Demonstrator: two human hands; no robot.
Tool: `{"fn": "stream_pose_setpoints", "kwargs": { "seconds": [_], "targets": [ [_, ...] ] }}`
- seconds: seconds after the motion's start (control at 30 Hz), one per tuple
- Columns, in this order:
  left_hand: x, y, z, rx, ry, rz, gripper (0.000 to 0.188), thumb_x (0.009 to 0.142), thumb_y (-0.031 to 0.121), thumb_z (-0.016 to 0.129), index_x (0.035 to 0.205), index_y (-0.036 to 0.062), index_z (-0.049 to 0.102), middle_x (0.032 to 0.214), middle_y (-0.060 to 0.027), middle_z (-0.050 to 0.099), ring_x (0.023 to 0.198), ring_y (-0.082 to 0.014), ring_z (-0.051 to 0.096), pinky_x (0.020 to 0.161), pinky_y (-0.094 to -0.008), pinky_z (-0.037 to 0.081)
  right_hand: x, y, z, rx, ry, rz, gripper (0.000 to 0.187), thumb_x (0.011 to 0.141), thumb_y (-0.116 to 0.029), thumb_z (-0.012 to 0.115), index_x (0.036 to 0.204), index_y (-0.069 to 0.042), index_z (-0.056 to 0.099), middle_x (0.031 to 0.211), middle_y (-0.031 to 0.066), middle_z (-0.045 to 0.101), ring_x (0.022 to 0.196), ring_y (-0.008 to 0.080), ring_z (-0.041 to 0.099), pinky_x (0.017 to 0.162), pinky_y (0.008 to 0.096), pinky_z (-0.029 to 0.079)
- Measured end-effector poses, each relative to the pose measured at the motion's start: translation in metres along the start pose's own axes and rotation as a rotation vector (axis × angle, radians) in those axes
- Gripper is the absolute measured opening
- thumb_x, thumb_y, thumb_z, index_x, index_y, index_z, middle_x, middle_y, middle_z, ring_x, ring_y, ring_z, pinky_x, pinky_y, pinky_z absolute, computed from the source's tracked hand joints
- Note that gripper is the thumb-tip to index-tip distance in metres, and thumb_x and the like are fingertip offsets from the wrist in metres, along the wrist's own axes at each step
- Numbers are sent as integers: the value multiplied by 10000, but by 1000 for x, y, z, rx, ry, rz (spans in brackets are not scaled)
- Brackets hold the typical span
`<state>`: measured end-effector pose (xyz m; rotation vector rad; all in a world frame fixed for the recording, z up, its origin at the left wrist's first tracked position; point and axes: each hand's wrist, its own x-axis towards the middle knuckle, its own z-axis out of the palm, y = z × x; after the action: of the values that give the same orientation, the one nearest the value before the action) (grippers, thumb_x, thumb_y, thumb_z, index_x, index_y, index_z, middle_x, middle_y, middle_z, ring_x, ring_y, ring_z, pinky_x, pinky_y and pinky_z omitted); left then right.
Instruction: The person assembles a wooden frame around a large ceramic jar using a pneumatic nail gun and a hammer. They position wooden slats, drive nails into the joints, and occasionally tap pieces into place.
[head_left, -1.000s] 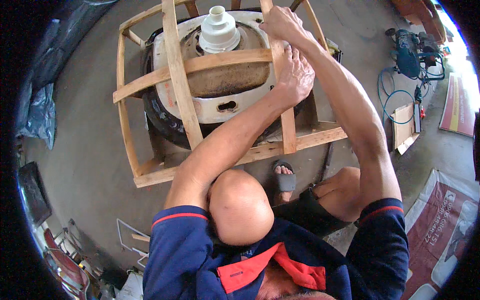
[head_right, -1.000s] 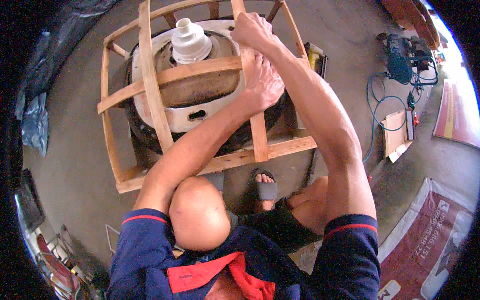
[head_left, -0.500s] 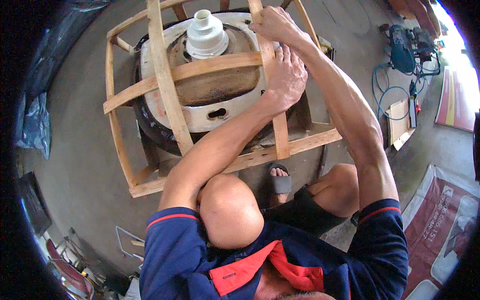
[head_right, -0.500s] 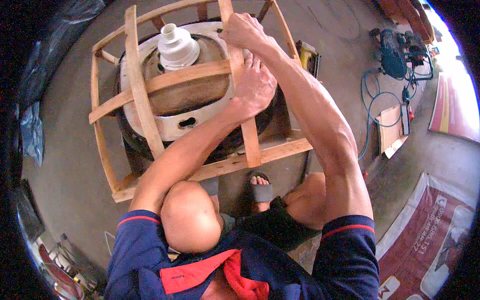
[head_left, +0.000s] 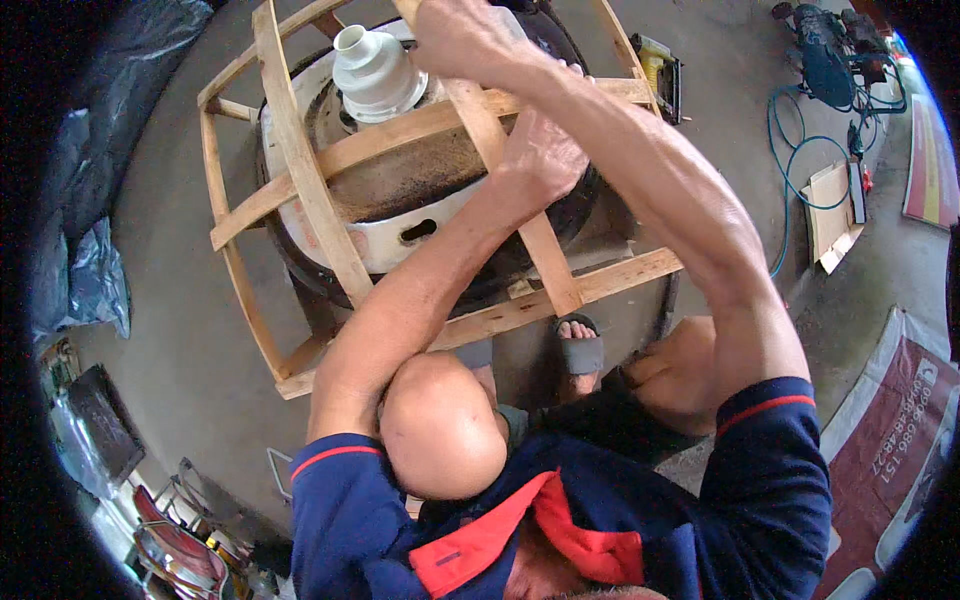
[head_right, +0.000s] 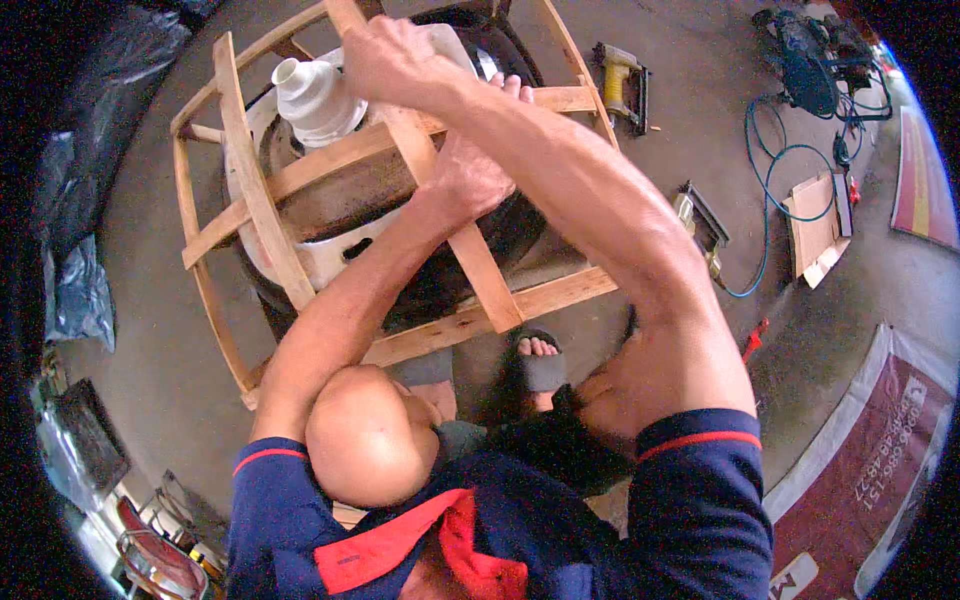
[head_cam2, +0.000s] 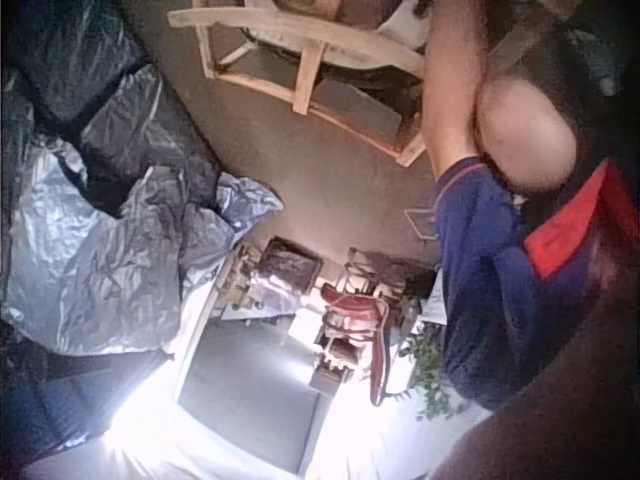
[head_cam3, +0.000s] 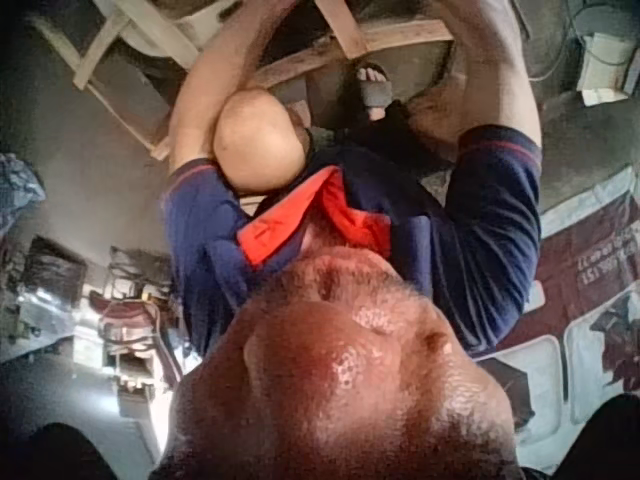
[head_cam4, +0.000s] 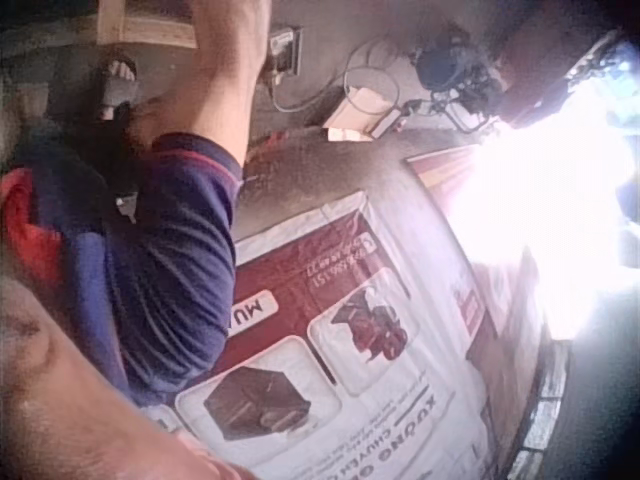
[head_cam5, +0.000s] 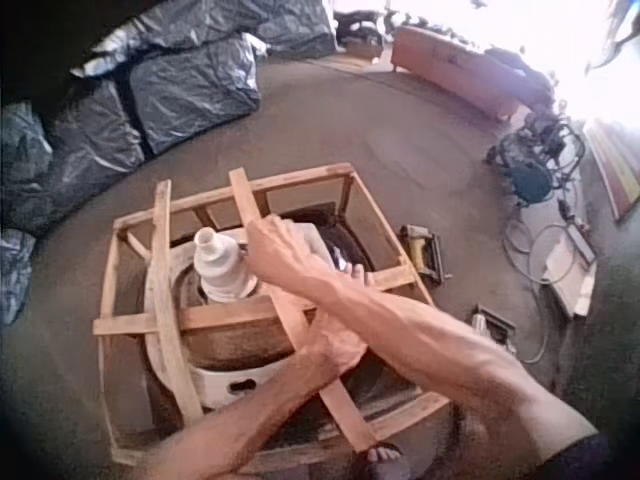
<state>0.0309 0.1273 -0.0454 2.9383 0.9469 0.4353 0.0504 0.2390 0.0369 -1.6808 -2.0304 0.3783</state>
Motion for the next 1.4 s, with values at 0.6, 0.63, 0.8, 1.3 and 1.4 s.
{"fn": "stream_pose_setpoints", "kwargs": {
  "seconds": [0.6,0.63,0.8,1.3,1.4],
  "targets": [
    [-4,4,-35,-86,112,24,290,876,186,591,1024,-12,744,1087,-227,696,1191,-378,595,1122,-491,399,-7,42,-31,-119,-78,212,453,788,-391,831,901,42,763,926,291,731,917,448,729,842,502,593],
    [1,0,-36,-105,147,12,284,873,180,588,1015,-12,741,1087,-232,693,1193,-380,594,1126,-495,397,-7,38,-34,-128,-66,204,456,797,-397,830,904,41,763,931,290,731,919,450,729,841,503,593],
    [-2,-8,-56,-292,237,5,148,811,76,634,891,-31,699,968,-235,666,1127,-421,598,1104,-523,414,-9,23,-44,-217,-169,143,278,820,-251,735,918,7,773,916,254,742,886,420,745,768,481,603],
    [139,-286,-90,-101,-414,-701,1067,615,893,724,1129,-41,767,1226,-313,686,1367,-363,538,1143,-510,393,-7,30,-36,-189,-94,4,230,788,-188,723,854,30,757,841,263,730,802,416,750,702,490,606],
    [155,-270,-84,-217,-543,-587,1193,507,938,732,1175,-50,745,1249,-287,686,1257,-393,620,1017,-502,509,-14,47,-39,-232,-128,25,299,835,-250,740,886,44,757,848,274,725,823,423,743,727,486,604]
  ]
}}
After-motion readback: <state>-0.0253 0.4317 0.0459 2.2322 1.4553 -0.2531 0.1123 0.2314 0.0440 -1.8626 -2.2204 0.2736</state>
